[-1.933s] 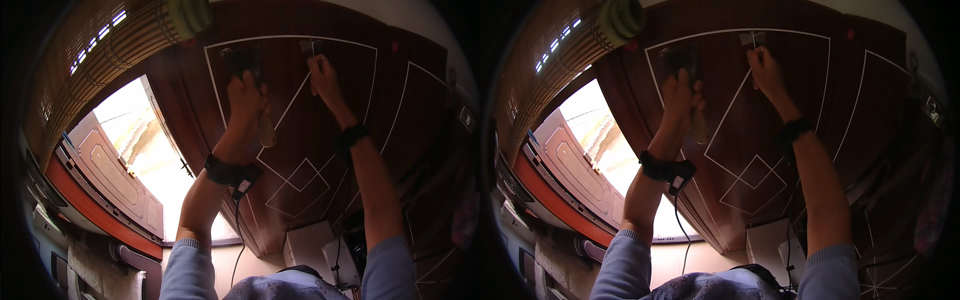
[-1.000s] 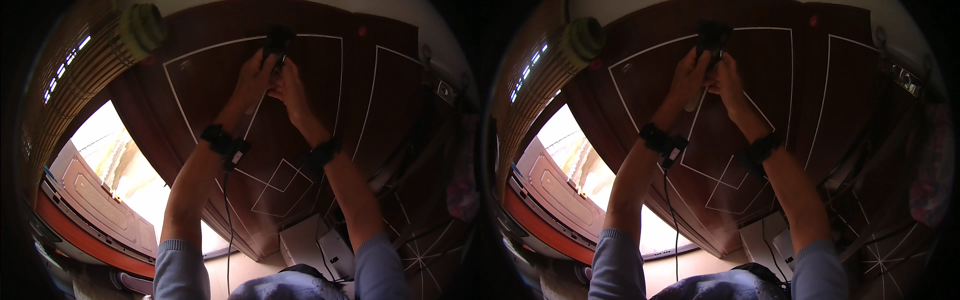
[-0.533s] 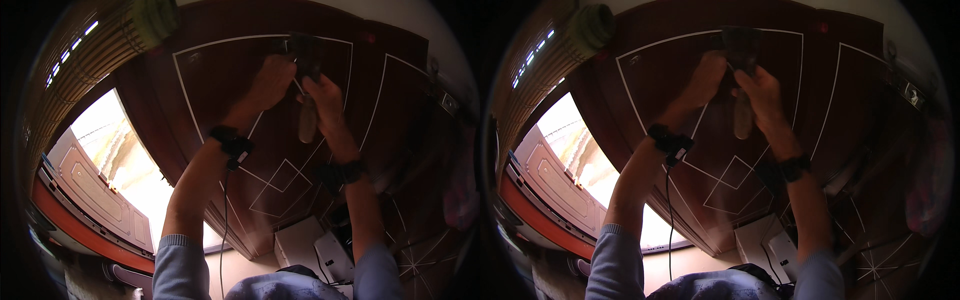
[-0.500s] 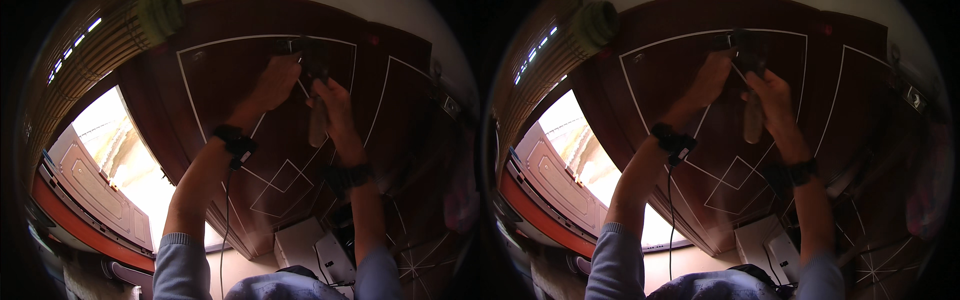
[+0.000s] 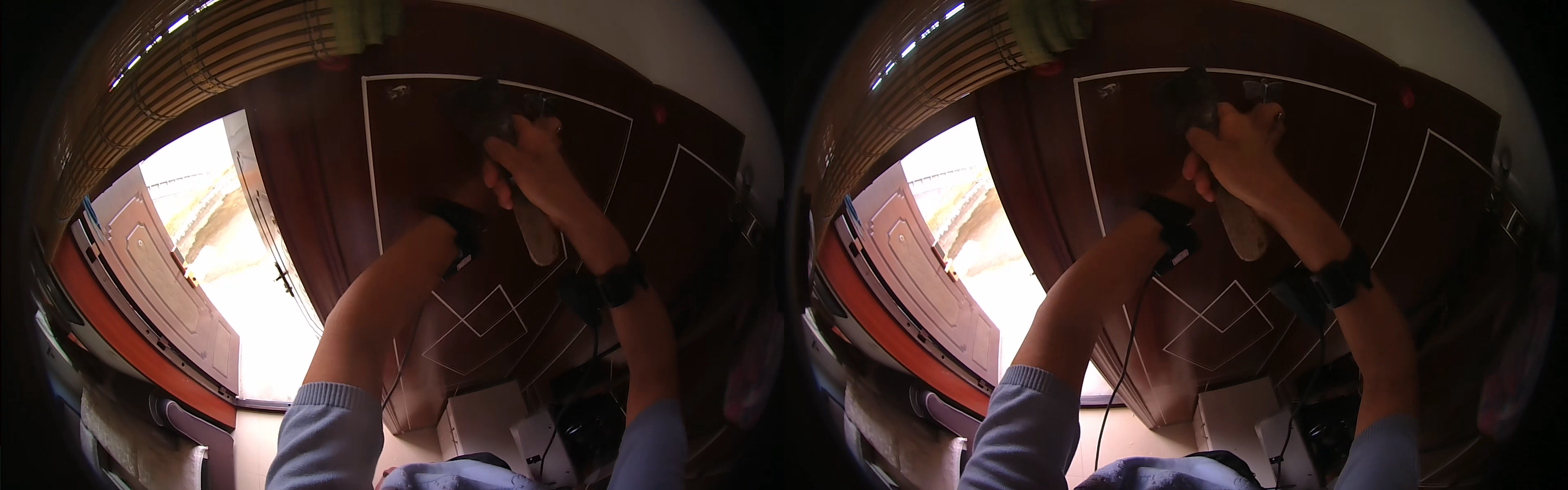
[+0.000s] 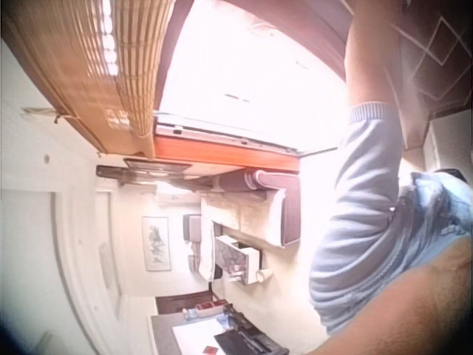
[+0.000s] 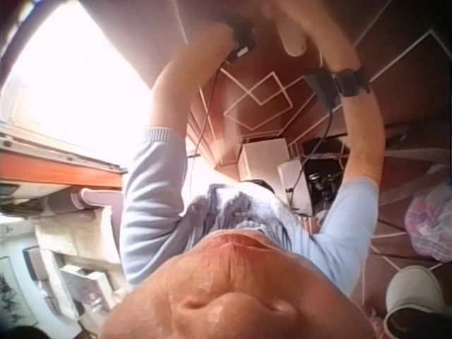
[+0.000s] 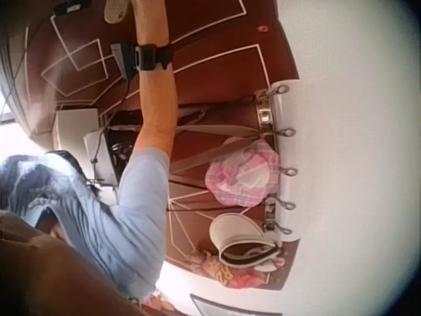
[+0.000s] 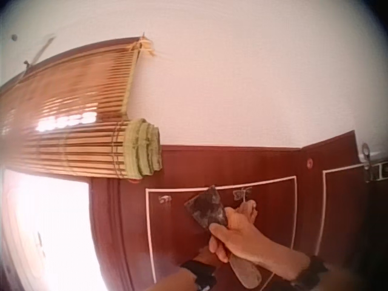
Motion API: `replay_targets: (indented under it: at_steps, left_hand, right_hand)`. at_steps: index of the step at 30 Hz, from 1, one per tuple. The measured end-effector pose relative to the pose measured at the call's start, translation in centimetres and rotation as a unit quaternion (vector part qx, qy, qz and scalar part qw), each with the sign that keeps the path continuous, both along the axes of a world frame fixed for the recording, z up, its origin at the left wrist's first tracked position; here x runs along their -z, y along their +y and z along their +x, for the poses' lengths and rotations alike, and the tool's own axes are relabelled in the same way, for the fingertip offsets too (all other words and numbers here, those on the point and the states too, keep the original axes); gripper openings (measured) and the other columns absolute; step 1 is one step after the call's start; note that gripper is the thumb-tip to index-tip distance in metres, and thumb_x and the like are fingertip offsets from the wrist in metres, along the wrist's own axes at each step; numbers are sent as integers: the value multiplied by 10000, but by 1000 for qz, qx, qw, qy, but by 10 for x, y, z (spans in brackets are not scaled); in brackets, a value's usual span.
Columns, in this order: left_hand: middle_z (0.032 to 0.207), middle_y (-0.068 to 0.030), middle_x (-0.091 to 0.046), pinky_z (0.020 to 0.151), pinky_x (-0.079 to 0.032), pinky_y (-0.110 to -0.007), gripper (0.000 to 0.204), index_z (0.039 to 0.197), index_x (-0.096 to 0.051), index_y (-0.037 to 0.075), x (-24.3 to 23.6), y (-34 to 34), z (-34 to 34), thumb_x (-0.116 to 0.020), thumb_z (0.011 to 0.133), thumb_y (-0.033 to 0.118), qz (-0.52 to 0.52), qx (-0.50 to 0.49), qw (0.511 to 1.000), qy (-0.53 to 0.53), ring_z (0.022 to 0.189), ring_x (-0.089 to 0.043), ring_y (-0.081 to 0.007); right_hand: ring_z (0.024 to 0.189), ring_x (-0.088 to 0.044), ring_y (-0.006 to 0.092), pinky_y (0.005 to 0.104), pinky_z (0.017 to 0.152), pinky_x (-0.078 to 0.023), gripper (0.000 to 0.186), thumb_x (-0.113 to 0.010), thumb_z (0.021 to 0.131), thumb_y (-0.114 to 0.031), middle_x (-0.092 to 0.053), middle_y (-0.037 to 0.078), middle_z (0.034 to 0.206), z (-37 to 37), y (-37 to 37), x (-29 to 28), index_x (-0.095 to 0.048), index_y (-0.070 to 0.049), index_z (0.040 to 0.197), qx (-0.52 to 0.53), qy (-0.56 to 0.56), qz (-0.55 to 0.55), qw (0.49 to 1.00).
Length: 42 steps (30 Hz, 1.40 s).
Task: The person scrapes material from a door surface using a scraper and wipes the area with a purple cloth.
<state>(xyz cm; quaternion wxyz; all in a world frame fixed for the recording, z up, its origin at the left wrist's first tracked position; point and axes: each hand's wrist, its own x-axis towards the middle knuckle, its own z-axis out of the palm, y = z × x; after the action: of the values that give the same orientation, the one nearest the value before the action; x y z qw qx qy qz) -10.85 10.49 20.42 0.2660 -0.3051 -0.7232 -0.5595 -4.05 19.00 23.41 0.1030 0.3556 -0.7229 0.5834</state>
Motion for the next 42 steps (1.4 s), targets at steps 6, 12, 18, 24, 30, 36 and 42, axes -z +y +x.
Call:
replay_targets:
  at_steps: [6, 12, 18, 24, 30, 36, 42]
  left_hand:
    - [749, -36, -573, 608, -484, -285, 167, 1009, -500, 56, 19, 58, -102, -405, 930, 168, -184, -398, 885, 161, 689, -605, -179]
    - [821, -30, -596, 608, -476, -258, 152, 994, -498, 70, 37, 71, -159, -399, 933, 168, -223, -528, 805, 154, 742, -613, -184]
    - [811, -78, -587, 606, -472, -311, 150, 938, -516, 91, 21, 63, -95, -397, 941, 183, -110, -311, 911, 250, 713, -608, -213]
    - [758, -59, -633, 591, -466, -334, 307, 884, -584, 76, 0, 33, -11, -438, 927, 343, -1, -165, 963, 213, 642, -612, -212]
    - [748, -12, -653, 614, -450, -285, 404, 860, -653, 86, 19, 43, -78, -459, 912, 437, 7, -307, 950, 61, 640, -600, -157]
    - [780, -28, -646, 639, -445, -280, 370, 868, -634, 64, 14, 49, -64, -470, 917, 392, 84, -91, 974, 188, 664, -581, -152]
    - [795, -68, -632, 633, -449, -302, 346, 905, -597, 52, 19, 47, -80, -435, 936, 356, 64, -127, 986, 84, 664, -580, -201]
  right_hand:
    - [439, -530, 130, 244, 358, -399, 164, -480, 885, -114, -591, 128, 660, -5, -23, -3, -433, 23, 960, -56, -97, 23, 993]
    - [456, -453, 71, 209, 358, -347, 139, -493, 895, -147, -538, 58, 656, -14, -44, 2, -444, -32, 955, -31, -132, -33, 990]
    - [452, -402, 53, 199, 357, -318, 147, -526, 892, -178, -490, 20, 628, -14, -51, 7, -445, -60, 925, 12, -138, -77, 987]
    - [430, -360, 48, 198, 359, -291, 143, -545, 889, -191, -473, 9, 609, -3, -68, 14, -452, -82, 890, 1, -166, -155, 974]
    - [439, -367, 51, 200, 366, -294, 145, -544, 886, -186, -465, 12, 604, -2, -66, 1, -444, -81, 874, 4, -148, -77, 986]
    - [436, -398, 66, 206, 334, -307, 147, -516, 881, -159, -487, 37, 611, -4, -61, 2, -453, -29, 910, 12, -133, -98, 986]
    - [430, -352, 38, 186, 357, -279, 143, -541, 890, -202, -461, 4, 595, -1, -67, -2, -471, -78, 904, 18, -134, -67, 989]
